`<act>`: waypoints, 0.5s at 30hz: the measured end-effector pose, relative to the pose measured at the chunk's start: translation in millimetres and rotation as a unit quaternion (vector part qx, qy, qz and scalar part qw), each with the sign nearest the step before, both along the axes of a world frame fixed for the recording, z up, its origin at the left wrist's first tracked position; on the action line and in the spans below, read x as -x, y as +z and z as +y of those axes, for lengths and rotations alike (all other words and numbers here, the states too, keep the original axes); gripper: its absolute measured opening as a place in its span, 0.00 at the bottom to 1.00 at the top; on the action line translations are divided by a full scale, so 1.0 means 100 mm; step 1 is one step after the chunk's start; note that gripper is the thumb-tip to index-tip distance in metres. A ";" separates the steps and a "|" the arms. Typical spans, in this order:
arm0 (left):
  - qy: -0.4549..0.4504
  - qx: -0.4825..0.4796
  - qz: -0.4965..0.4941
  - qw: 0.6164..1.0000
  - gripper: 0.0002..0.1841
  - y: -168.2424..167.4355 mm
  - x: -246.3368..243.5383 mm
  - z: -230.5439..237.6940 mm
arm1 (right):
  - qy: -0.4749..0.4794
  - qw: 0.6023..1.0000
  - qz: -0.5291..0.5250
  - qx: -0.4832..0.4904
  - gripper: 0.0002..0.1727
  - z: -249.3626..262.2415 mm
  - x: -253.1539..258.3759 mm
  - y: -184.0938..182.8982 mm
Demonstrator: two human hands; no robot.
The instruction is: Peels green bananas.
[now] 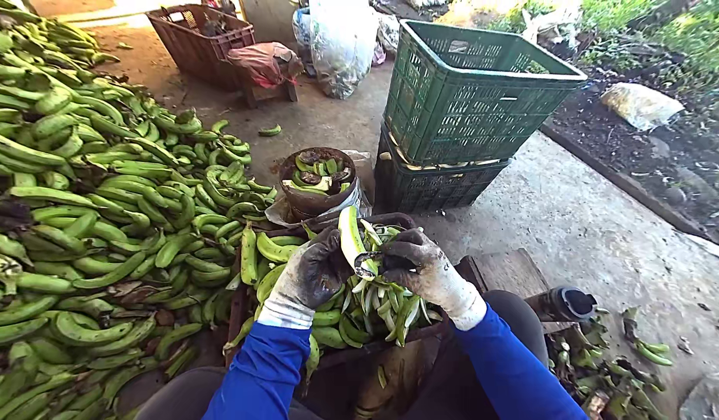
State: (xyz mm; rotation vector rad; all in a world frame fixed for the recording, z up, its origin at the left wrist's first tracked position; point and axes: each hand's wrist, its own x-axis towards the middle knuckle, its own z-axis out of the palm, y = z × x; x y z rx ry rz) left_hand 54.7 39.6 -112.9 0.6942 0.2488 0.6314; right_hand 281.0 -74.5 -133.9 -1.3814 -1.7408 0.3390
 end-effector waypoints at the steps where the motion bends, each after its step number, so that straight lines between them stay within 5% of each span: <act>1: -0.012 -0.016 0.007 1.000 0.17 0.02 0.00 -0.01 | -0.002 1.000 0.000 -0.003 0.23 0.01 0.01 0.01; 5: -0.065 -0.073 0.017 0.995 0.22 0.03 -0.01 -0.05 | -0.064 0.997 0.031 0.018 0.22 0.08 0.04 0.01; 11: -0.137 -0.094 -0.015 0.986 0.31 -0.03 0.06 -0.02 | -0.138 0.946 0.097 0.277 0.27 0.28 -0.20 -0.06; 15: -0.081 -0.084 -0.024 0.993 0.29 0.00 0.11 0.01 | -0.214 0.913 0.128 0.322 0.31 0.33 -0.26 -0.10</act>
